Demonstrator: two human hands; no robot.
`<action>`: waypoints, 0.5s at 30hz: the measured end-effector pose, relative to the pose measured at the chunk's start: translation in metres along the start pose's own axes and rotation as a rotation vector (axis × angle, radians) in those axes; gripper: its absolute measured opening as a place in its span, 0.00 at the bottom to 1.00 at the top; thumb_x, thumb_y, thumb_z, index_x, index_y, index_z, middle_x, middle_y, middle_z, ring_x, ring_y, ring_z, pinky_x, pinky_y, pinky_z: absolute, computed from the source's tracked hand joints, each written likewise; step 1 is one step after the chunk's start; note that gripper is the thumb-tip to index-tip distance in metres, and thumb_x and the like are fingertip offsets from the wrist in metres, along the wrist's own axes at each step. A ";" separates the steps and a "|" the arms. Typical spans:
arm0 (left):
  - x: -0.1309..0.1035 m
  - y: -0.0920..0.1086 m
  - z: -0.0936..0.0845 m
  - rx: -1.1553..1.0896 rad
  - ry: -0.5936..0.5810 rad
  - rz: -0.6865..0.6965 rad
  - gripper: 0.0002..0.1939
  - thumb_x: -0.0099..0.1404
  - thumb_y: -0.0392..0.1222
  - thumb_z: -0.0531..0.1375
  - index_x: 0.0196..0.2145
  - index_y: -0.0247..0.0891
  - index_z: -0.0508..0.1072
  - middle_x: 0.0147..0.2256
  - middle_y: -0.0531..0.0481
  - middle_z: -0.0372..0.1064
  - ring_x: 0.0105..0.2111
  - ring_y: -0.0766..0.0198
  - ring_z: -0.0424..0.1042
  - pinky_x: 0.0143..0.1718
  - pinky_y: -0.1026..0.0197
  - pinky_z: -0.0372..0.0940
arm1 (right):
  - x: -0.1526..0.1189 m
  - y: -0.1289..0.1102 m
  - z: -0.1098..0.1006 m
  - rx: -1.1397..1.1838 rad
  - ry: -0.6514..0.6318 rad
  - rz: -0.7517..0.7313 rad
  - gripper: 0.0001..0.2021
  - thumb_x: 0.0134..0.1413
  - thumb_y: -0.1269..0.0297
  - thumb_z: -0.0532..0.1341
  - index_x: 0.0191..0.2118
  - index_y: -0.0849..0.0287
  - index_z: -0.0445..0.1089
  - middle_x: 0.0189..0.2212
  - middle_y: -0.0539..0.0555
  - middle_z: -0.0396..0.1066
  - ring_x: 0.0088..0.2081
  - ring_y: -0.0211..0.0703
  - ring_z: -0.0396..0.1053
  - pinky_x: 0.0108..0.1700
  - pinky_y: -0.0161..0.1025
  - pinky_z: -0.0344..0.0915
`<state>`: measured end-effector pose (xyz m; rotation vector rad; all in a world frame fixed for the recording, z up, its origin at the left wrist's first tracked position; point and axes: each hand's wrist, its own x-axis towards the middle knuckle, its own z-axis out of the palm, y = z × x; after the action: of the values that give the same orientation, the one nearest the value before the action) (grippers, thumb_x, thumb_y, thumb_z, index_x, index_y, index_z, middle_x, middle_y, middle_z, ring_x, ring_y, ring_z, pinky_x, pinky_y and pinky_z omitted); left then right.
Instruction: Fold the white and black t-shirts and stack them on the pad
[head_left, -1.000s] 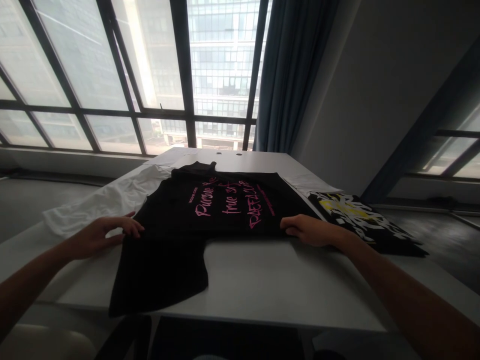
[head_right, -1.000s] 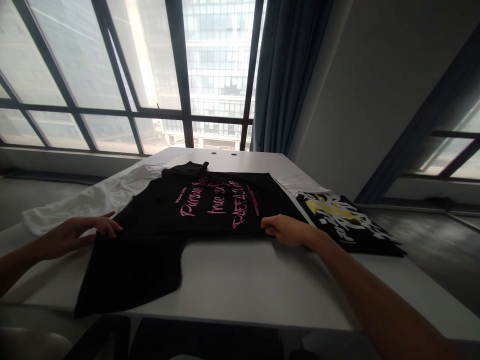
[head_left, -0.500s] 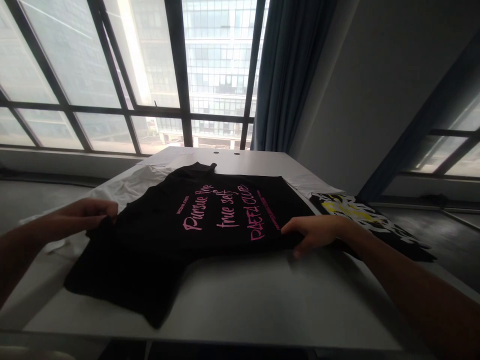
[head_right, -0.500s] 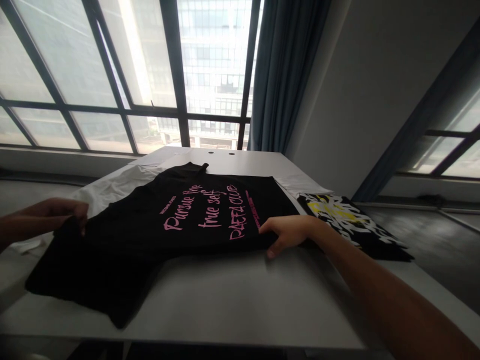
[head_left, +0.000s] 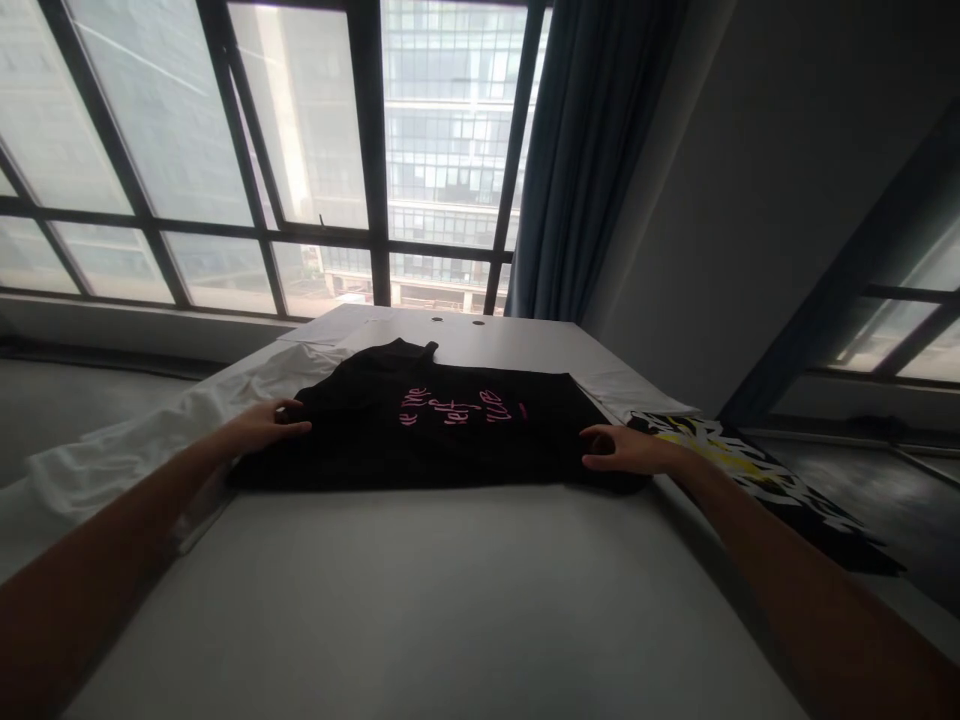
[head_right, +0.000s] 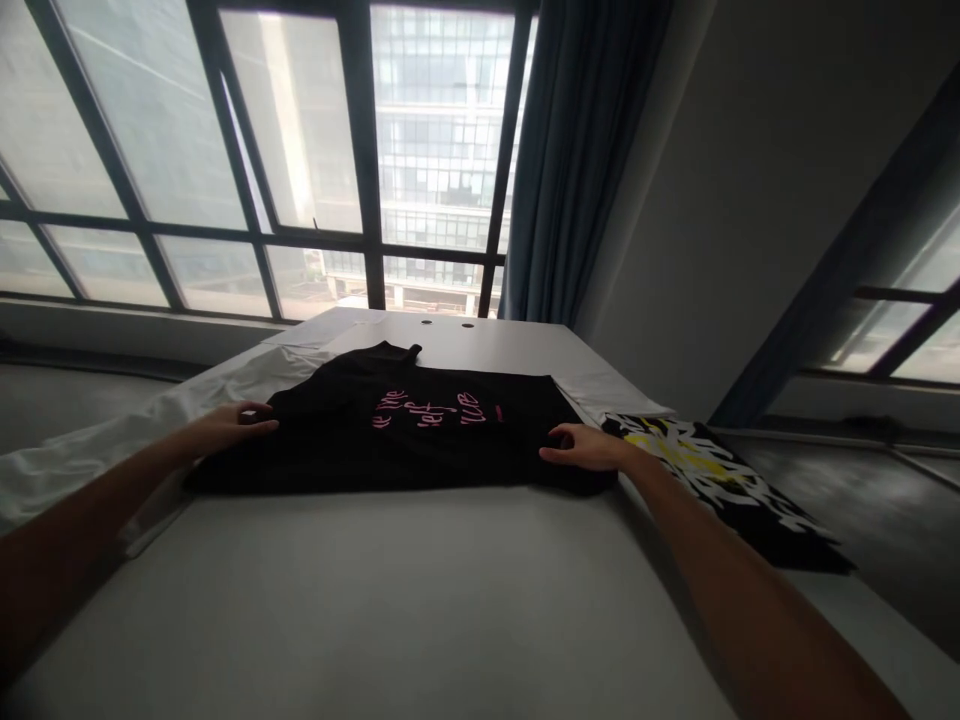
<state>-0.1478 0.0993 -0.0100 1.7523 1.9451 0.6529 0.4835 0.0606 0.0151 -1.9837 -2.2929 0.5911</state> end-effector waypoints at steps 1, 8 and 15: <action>-0.003 0.000 -0.001 -0.027 -0.043 -0.009 0.48 0.44 0.68 0.69 0.55 0.34 0.71 0.42 0.42 0.80 0.44 0.47 0.79 0.43 0.56 0.73 | -0.008 0.004 0.002 0.020 -0.013 -0.010 0.42 0.48 0.35 0.64 0.62 0.59 0.69 0.51 0.63 0.77 0.50 0.56 0.76 0.52 0.43 0.71; -0.021 0.015 -0.018 0.083 -0.137 -0.012 0.56 0.32 0.64 0.73 0.57 0.35 0.71 0.54 0.36 0.75 0.55 0.42 0.74 0.53 0.52 0.72 | -0.033 -0.006 0.017 -0.076 0.079 -0.126 0.42 0.40 0.52 0.71 0.64 0.58 0.66 0.60 0.64 0.70 0.58 0.60 0.69 0.60 0.48 0.65; -0.038 0.013 -0.026 0.057 -0.211 -0.005 0.58 0.31 0.58 0.73 0.61 0.37 0.68 0.53 0.40 0.76 0.54 0.43 0.75 0.52 0.55 0.73 | -0.034 0.034 0.010 0.113 0.360 -0.021 0.23 0.60 0.41 0.52 0.31 0.55 0.71 0.27 0.54 0.75 0.32 0.51 0.72 0.36 0.44 0.69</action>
<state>-0.1492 0.0617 0.0189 1.7709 1.8392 0.3967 0.5190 0.0292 0.0017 -1.8354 -2.0169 0.3196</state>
